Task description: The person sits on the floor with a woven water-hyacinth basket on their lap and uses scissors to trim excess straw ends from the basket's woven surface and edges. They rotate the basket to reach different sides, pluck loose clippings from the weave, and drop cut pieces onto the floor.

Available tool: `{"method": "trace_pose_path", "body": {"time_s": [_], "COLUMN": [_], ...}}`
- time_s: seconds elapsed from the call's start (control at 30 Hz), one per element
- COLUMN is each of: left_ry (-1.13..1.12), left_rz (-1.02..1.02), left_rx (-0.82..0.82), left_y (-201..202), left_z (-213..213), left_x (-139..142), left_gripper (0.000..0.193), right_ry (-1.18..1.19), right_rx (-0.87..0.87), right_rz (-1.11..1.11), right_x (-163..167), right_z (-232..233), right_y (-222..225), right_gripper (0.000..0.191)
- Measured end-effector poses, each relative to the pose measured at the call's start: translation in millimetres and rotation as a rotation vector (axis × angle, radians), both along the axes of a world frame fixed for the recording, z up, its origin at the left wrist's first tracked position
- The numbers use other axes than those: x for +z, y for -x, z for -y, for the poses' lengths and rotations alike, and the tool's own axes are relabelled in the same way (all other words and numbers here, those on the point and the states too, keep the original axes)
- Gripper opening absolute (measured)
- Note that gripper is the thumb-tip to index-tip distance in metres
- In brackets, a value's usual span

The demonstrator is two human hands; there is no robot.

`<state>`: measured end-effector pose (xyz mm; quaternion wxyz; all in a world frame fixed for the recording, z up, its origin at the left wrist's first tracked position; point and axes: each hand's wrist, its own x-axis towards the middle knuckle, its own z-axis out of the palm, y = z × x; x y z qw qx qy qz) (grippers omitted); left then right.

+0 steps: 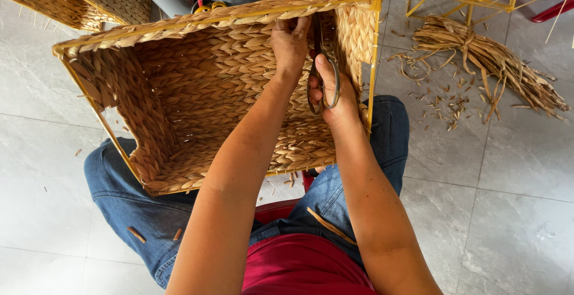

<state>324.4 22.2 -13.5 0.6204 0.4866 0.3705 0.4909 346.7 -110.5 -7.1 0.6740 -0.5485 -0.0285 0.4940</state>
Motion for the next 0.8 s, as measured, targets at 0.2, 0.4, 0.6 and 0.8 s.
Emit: {"method": "trace_pose_path", "body": {"time_s": [0.2, 0.4, 0.6, 0.8], "left_ry": [0.221, 0.252, -0.456, -1.124], "left_rz": [-0.160, -0.137, -0.464, -0.960], "left_rx": [-0.211, -0.599, -1.115, -0.569], "left_y": [27.9, 148.7, 217.9, 111.5], "left_z": [-20.1, 29.9, 108.0, 53.3], "left_x": [-3.5, 62.7, 119.5, 41.1], "left_gripper": [0.012, 0.003, 0.026, 0.063], "right_ry": [-0.076, -0.301, -0.467, -0.438], "right_rx": [0.131, 0.218, -0.150, -0.291], "right_rz": [0.035, 0.064, 0.303, 0.417], "right_x": [40.0, 83.7, 75.9, 41.7], "right_z": [32.2, 135.0, 184.7, 171.4], "right_y": [18.8, 42.7, 27.7, 14.0], "right_gripper": [0.059, 0.073, 0.067, 0.060]}}
